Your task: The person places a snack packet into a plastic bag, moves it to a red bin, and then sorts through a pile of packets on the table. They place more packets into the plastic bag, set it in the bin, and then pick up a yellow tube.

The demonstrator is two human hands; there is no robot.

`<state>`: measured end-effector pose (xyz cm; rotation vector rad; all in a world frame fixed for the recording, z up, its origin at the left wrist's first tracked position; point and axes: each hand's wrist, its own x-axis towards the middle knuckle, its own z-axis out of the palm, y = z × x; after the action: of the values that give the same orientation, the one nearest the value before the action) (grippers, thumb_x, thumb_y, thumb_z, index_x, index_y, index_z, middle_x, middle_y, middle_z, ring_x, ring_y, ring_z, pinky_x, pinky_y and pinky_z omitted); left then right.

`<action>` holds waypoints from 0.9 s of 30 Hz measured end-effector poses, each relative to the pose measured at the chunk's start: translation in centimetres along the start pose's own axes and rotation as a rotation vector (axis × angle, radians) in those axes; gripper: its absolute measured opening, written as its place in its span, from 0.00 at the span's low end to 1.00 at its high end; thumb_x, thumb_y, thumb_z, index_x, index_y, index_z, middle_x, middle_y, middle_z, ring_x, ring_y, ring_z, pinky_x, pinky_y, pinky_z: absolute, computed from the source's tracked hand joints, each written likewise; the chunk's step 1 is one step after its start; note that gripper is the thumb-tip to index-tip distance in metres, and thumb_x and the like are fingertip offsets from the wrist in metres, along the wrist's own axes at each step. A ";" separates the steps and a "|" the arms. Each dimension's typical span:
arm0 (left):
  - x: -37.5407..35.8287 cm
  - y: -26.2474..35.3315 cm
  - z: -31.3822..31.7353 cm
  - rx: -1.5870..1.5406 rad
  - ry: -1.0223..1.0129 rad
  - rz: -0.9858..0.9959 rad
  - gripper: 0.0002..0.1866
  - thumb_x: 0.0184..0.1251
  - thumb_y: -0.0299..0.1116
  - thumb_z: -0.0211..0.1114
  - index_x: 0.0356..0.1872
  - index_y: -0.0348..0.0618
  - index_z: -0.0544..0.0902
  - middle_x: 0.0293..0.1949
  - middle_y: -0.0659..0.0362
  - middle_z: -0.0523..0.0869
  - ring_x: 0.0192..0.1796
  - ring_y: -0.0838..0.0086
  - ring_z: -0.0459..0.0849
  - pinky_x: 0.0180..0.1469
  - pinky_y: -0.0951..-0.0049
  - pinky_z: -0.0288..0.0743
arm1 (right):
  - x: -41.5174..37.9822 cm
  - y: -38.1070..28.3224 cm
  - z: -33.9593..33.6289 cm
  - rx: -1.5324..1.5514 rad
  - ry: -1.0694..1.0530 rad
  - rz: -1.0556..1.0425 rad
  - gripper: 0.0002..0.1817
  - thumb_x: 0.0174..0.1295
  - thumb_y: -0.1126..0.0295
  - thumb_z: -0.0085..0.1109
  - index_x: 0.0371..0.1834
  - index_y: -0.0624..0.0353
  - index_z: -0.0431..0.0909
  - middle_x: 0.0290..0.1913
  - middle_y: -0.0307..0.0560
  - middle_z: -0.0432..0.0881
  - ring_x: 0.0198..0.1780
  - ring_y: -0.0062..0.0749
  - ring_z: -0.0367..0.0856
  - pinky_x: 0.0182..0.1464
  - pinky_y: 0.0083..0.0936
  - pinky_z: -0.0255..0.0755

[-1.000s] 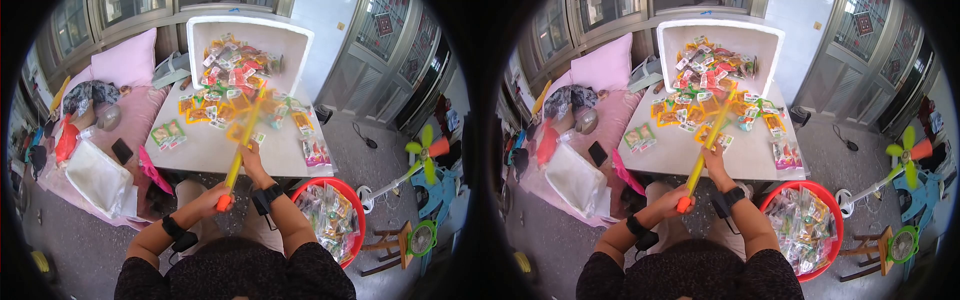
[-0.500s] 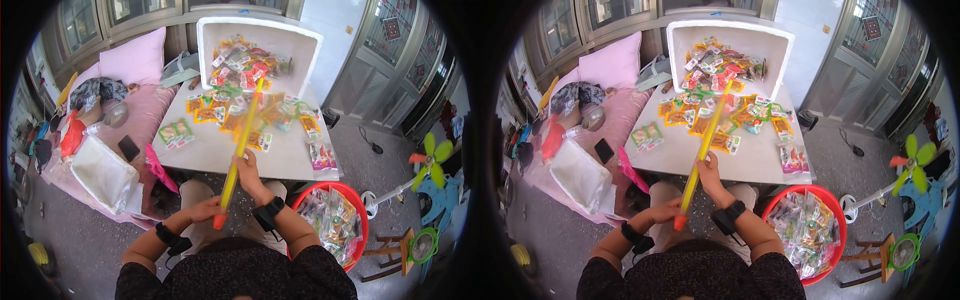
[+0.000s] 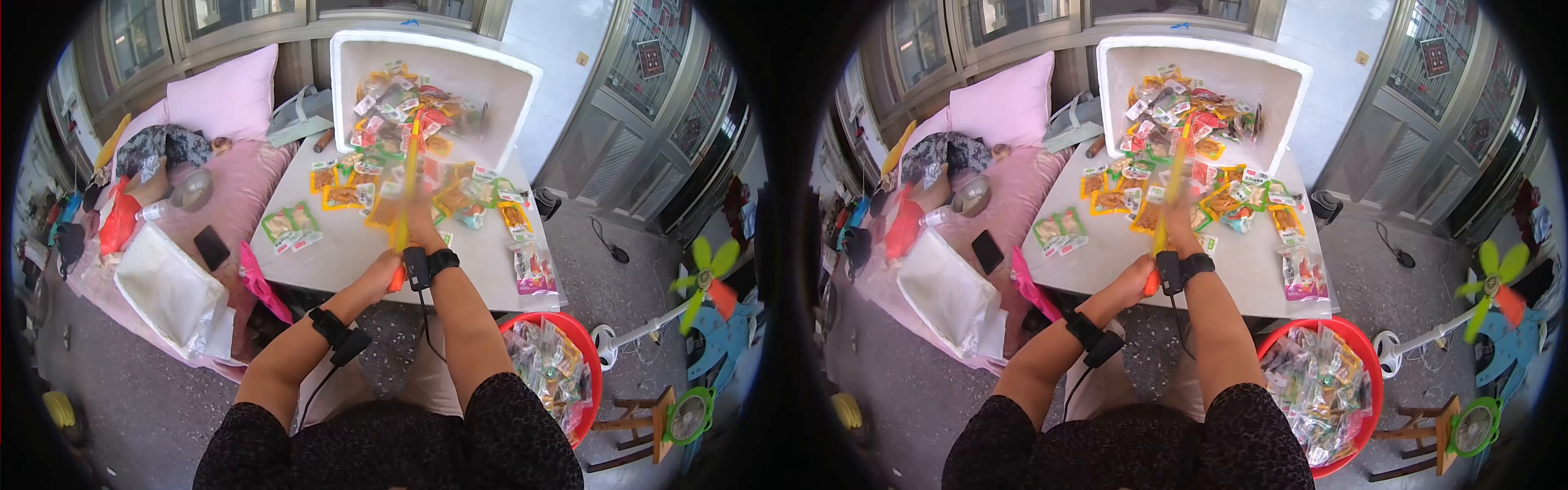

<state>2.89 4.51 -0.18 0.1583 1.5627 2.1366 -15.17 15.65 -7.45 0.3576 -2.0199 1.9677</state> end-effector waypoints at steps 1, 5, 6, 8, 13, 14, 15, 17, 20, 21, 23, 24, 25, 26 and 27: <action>-1.2 -0.6 0.4 -0.038 0.018 -0.018 0.10 0.58 0.35 0.45 0.38 0.42 0.65 0.27 0.59 0.71 0.28 0.76 0.72 0.28 0.77 0.67 | -0.8 -0.6 0.2 0.031 0.024 0.053 0.19 0.53 0.74 0.45 0.50 0.62 0.60 0.34 0.47 0.71 0.30 0.26 0.71 0.28 0.21 0.67; -7.0 -2.1 1.9 -0.197 -0.015 -0.120 0.12 0.59 0.36 0.46 0.41 0.43 0.64 0.29 0.59 0.72 0.30 0.77 0.72 0.29 0.79 0.67 | -9.6 -10.0 1.0 0.206 0.039 0.430 0.20 0.54 0.71 0.47 0.50 0.60 0.58 0.27 0.44 0.70 0.21 0.25 0.70 0.22 0.21 0.66; -8.7 -2.2 2.6 -0.189 -0.053 -0.155 0.12 0.59 0.37 0.46 0.42 0.43 0.64 0.30 0.60 0.72 0.30 0.77 0.72 0.29 0.80 0.67 | -11.5 -11.6 1.0 0.260 0.026 0.426 0.19 0.54 0.71 0.48 0.49 0.59 0.58 0.27 0.43 0.70 0.21 0.25 0.70 0.21 0.20 0.65; -11.8 -2.2 3.8 -0.170 -0.126 -0.218 0.14 0.59 0.38 0.47 0.43 0.43 0.64 0.32 0.60 0.72 0.31 0.79 0.72 0.30 0.81 0.67 | -15.0 -14.0 0.9 0.318 0.021 0.488 0.19 0.54 0.71 0.48 0.49 0.58 0.57 0.26 0.43 0.70 0.20 0.24 0.70 0.20 0.19 0.64; -15.5 -4.4 3.8 0.227 -0.418 -0.345 0.17 0.59 0.44 0.50 0.43 0.43 0.64 0.32 0.62 0.70 0.30 0.81 0.69 0.28 0.82 0.65 | -21.7 -15.7 0.1 0.287 0.027 0.532 0.23 0.53 0.72 0.49 0.52 0.58 0.53 0.26 0.43 0.71 0.21 0.23 0.70 0.20 0.19 0.63; -15.7 -4.8 3.7 0.254 -0.459 -0.339 0.18 0.58 0.44 0.50 0.44 0.43 0.64 0.32 0.63 0.70 0.30 0.81 0.69 0.28 0.83 0.64 | -21.9 -15.7 0.0 0.295 0.028 0.518 0.24 0.53 0.72 0.49 0.53 0.58 0.53 0.26 0.42 0.71 0.21 0.23 0.70 0.20 0.19 0.63; -15.6 -4.7 3.8 0.239 -0.428 -0.312 0.18 0.59 0.44 0.50 0.44 0.43 0.64 0.32 0.63 0.70 0.30 0.82 0.69 0.28 0.83 0.64 | -22.2 -15.7 -0.1 0.302 0.030 0.508 0.25 0.53 0.72 0.49 0.54 0.59 0.52 0.26 0.42 0.71 0.21 0.23 0.70 0.20 0.19 0.63; -14.6 -3.7 4.1 0.207 -0.364 -0.262 0.19 0.59 0.44 0.50 0.45 0.43 0.64 0.32 0.62 0.70 0.31 0.82 0.69 0.28 0.83 0.64 | -20.2 -16.5 -0.2 0.295 -0.005 0.494 0.25 0.53 0.72 0.49 0.54 0.60 0.52 0.27 0.43 0.71 0.22 0.23 0.70 0.21 0.18 0.64; -11.1 -2.5 3.6 0.062 -0.228 -0.161 0.16 0.59 0.41 0.49 0.44 0.44 0.63 0.35 0.63 0.71 0.33 0.81 0.71 0.33 0.80 0.67 | -14.5 -15.6 0.7 0.283 -0.045 0.414 0.20 0.54 0.71 0.47 0.50 0.63 0.59 0.26 0.41 0.72 0.23 0.23 0.71 0.23 0.18 0.65; -9.8 -1.7 3.4 0.014 -0.191 -0.144 0.15 0.59 0.42 0.49 0.43 0.45 0.64 0.33 0.63 0.72 0.31 0.82 0.71 0.30 0.82 0.65 | -12.5 -15.4 1.0 0.271 -0.095 0.398 0.21 0.54 0.71 0.47 0.51 0.63 0.57 0.26 0.43 0.72 0.22 0.23 0.71 0.22 0.19 0.65; -7.4 -0.4 2.2 -0.061 -0.155 -0.127 0.15 0.60 0.43 0.48 0.42 0.45 0.65 0.32 0.63 0.72 0.30 0.82 0.71 0.29 0.82 0.65 | -8.8 -14.4 1.6 0.273 -0.190 0.381 0.22 0.54 0.69 0.47 0.52 0.63 0.54 0.26 0.45 0.72 0.22 0.25 0.72 0.22 0.20 0.65; -6.1 0.0 1.4 -0.086 -0.156 -0.130 0.15 0.60 0.42 0.48 0.43 0.45 0.64 0.33 0.62 0.72 0.31 0.80 0.72 0.31 0.81 0.66 | -7.2 -13.4 1.9 0.290 -0.232 0.382 0.23 0.54 0.69 0.47 0.52 0.63 0.54 0.27 0.46 0.73 0.22 0.25 0.72 0.22 0.20 0.66; -5.3 0.1 0.7 -0.111 -0.158 -0.134 0.15 0.60 0.42 0.47 0.43 0.45 0.64 0.35 0.61 0.73 0.32 0.79 0.73 0.32 0.79 0.68 | -6.1 -12.4 2.2 0.307 -0.273 0.382 0.23 0.54 0.68 0.48 0.52 0.63 0.54 0.28 0.47 0.73 0.22 0.26 0.73 0.22 0.21 0.66; -4.9 0.1 0.2 -0.096 -0.157 -0.148 0.17 0.59 0.45 0.49 0.43 0.45 0.64 0.36 0.61 0.73 0.33 0.78 0.74 0.32 0.79 0.68 | -5.5 -11.4 2.4 0.241 -0.275 0.396 0.24 0.54 0.68 0.48 0.53 0.61 0.54 0.28 0.49 0.74 0.23 0.27 0.74 0.23 0.21 0.68; -4.9 0.0 -0.3 -0.082 -0.155 -0.164 0.20 0.58 0.48 0.51 0.43 0.45 0.64 0.37 0.60 0.73 0.34 0.77 0.75 0.31 0.79 0.68 | -5.3 -10.9 2.5 0.175 -0.276 0.410 0.24 0.54 0.68 0.48 0.53 0.58 0.53 0.28 0.52 0.75 0.25 0.28 0.75 0.23 0.22 0.69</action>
<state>7.03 2.07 0.67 0.1589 1.3503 2.0065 -6.25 12.64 0.53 0.2824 -2.2360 2.4714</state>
